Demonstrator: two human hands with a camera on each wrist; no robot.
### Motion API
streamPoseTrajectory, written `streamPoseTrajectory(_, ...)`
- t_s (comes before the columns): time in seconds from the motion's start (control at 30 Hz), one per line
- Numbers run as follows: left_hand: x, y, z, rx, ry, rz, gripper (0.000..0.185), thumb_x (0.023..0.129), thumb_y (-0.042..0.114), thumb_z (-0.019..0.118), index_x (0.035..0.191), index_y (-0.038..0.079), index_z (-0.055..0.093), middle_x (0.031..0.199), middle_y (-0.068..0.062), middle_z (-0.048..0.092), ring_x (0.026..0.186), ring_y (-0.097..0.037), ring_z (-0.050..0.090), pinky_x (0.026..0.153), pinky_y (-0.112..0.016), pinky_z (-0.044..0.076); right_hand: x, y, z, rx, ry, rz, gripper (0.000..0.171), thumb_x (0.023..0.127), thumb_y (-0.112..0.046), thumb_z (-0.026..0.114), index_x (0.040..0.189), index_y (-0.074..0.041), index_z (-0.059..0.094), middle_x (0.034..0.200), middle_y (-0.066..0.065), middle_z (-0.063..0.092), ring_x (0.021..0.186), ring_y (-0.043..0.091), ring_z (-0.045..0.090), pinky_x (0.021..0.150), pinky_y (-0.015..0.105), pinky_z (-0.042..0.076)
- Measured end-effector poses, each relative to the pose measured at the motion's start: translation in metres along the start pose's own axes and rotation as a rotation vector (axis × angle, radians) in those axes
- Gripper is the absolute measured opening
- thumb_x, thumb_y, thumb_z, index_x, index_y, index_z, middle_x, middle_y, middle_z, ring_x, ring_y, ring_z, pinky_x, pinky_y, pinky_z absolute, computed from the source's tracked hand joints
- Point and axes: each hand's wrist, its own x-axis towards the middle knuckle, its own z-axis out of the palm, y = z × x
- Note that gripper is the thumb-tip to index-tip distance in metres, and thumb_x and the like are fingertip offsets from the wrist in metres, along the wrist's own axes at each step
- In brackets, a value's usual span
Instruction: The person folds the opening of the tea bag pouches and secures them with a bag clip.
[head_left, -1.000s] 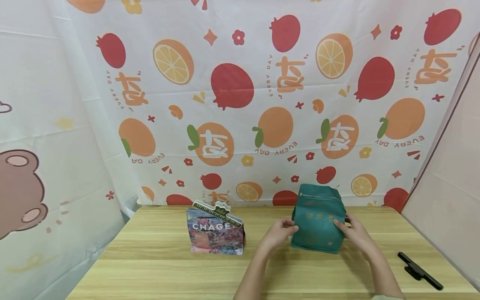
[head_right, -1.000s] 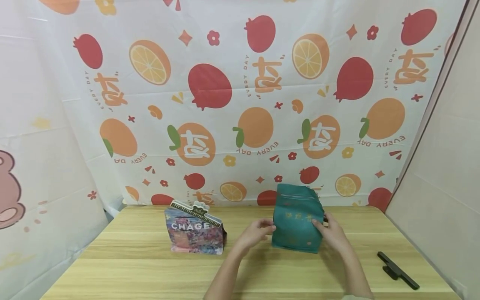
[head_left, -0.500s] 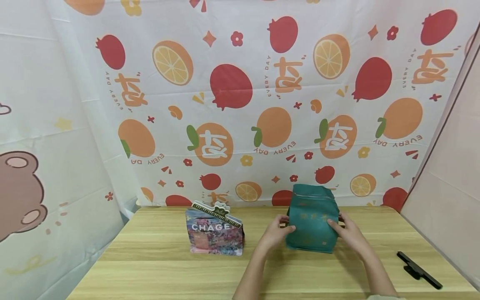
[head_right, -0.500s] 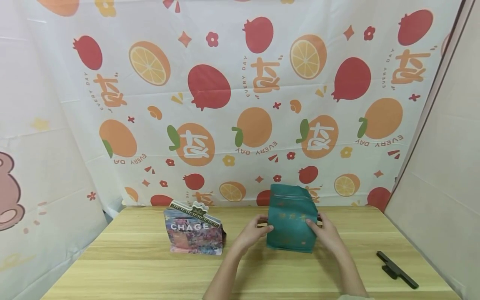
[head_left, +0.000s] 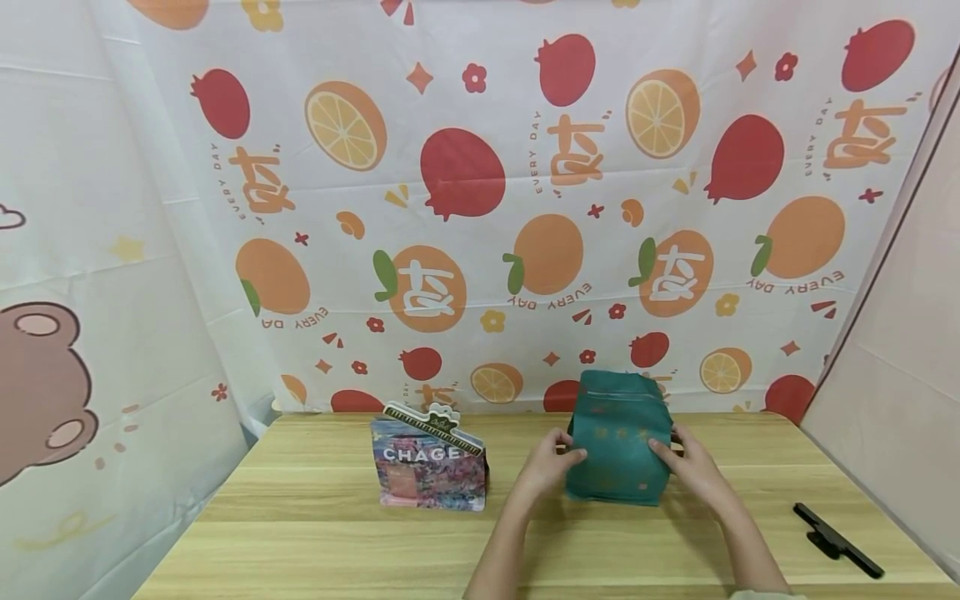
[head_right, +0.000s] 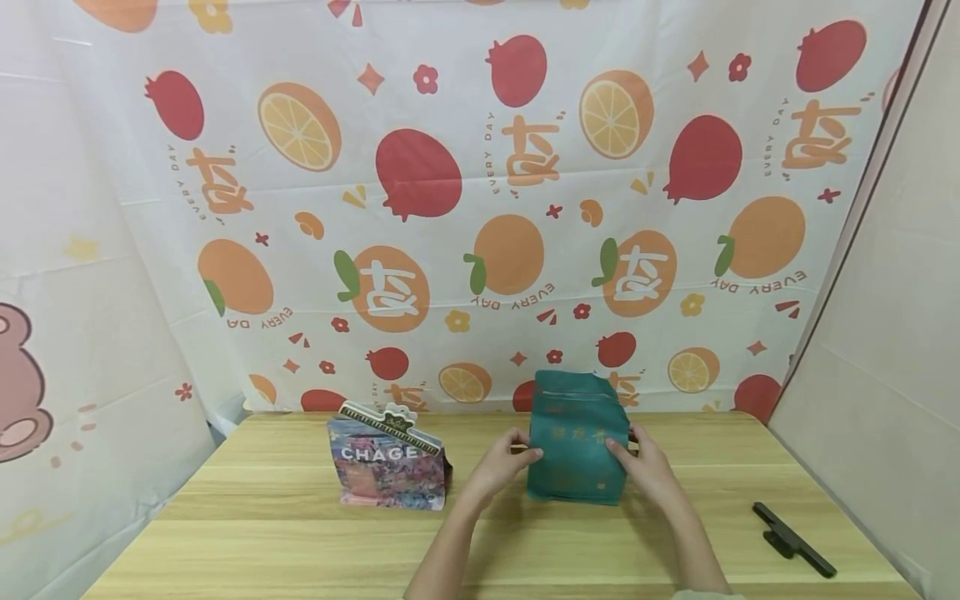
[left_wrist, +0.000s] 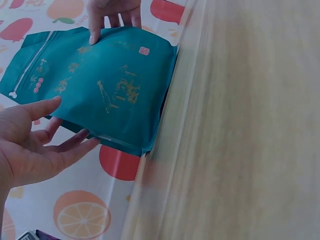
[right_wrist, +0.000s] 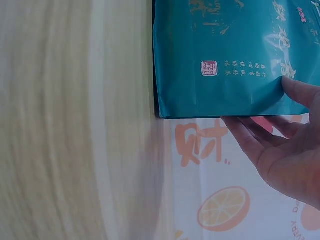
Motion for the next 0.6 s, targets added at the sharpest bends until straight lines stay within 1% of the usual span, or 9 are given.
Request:
streamPoseTrajectory(0.2,-0.002,0.002,-0.007,0.046,0.008,0.004,0.018,0.088,0.017,0.061,0.09,0.002,0.052,0.098,-0.01,0.056,0.092,-0.027,0.055,0.076,-0.042,0.045,0.0,-0.004,0.005,-0.003,-0.008,-0.007,0.053,0.096,-0.028,0.05,0.133,0.006,0.033,0.129,0.034,0.036,0.113,0.049,0.041,0.085,0.048,0.043)
streamPoseTrajectory(0.3,-0.001,0.002,-0.012,0.064,0.0,-0.015,0.02,0.089,0.019,0.062,0.09,0.002,0.053,0.096,-0.01,0.057,0.088,-0.025,0.054,0.074,-0.041,0.045,0.0,-0.006,0.007,0.009,-0.009,-0.01,0.051,0.096,-0.027,0.05,0.132,0.006,0.034,0.129,0.034,0.036,0.113,0.05,0.042,0.084,0.047,0.044)
streamPoseTrajectory(0.37,0.0,0.001,-0.014,0.064,-0.004,-0.036,0.021,0.089,0.021,0.061,0.093,0.002,0.053,0.097,-0.01,0.056,0.089,-0.025,0.054,0.074,-0.041,0.045,0.0,-0.008,0.008,0.021,-0.013,-0.01,0.051,0.096,-0.027,0.051,0.131,0.005,0.035,0.129,0.034,0.036,0.113,0.05,0.042,0.083,0.047,0.045)
streamPoseTrajectory(0.47,0.002,0.001,-0.014,0.055,0.013,-0.056,0.028,0.089,0.021,0.062,0.102,-0.001,0.051,0.102,-0.013,0.055,0.093,-0.028,0.053,0.077,-0.043,0.044,0.0,-0.008,0.01,0.027,-0.012,-0.014,0.051,0.096,-0.027,0.051,0.132,0.005,0.035,0.13,0.034,0.035,0.113,0.05,0.041,0.084,0.047,0.044)
streamPoseTrajectory(0.53,0.003,0.0,-0.013,0.049,0.029,-0.055,0.038,0.088,0.022,0.063,0.112,-0.003,0.048,0.111,-0.018,0.052,0.101,-0.033,0.052,0.082,-0.045,0.043,0.001,-0.008,0.011,0.019,-0.008,-0.019,0.052,0.096,-0.028,0.051,0.132,0.005,0.035,0.13,0.033,0.036,0.113,0.049,0.042,0.085,0.047,0.044)
streamPoseTrajectory(0.6,0.005,-0.001,-0.011,0.042,0.035,-0.035,0.051,0.088,0.022,0.063,0.125,-0.006,0.04,0.122,-0.024,0.046,0.11,-0.039,0.046,0.088,-0.05,0.039,0.001,-0.007,0.012,0.002,0.0,-0.029,0.05,0.096,-0.029,0.05,0.131,0.004,0.036,0.128,0.031,0.039,0.114,0.046,0.042,0.087,0.049,0.041)
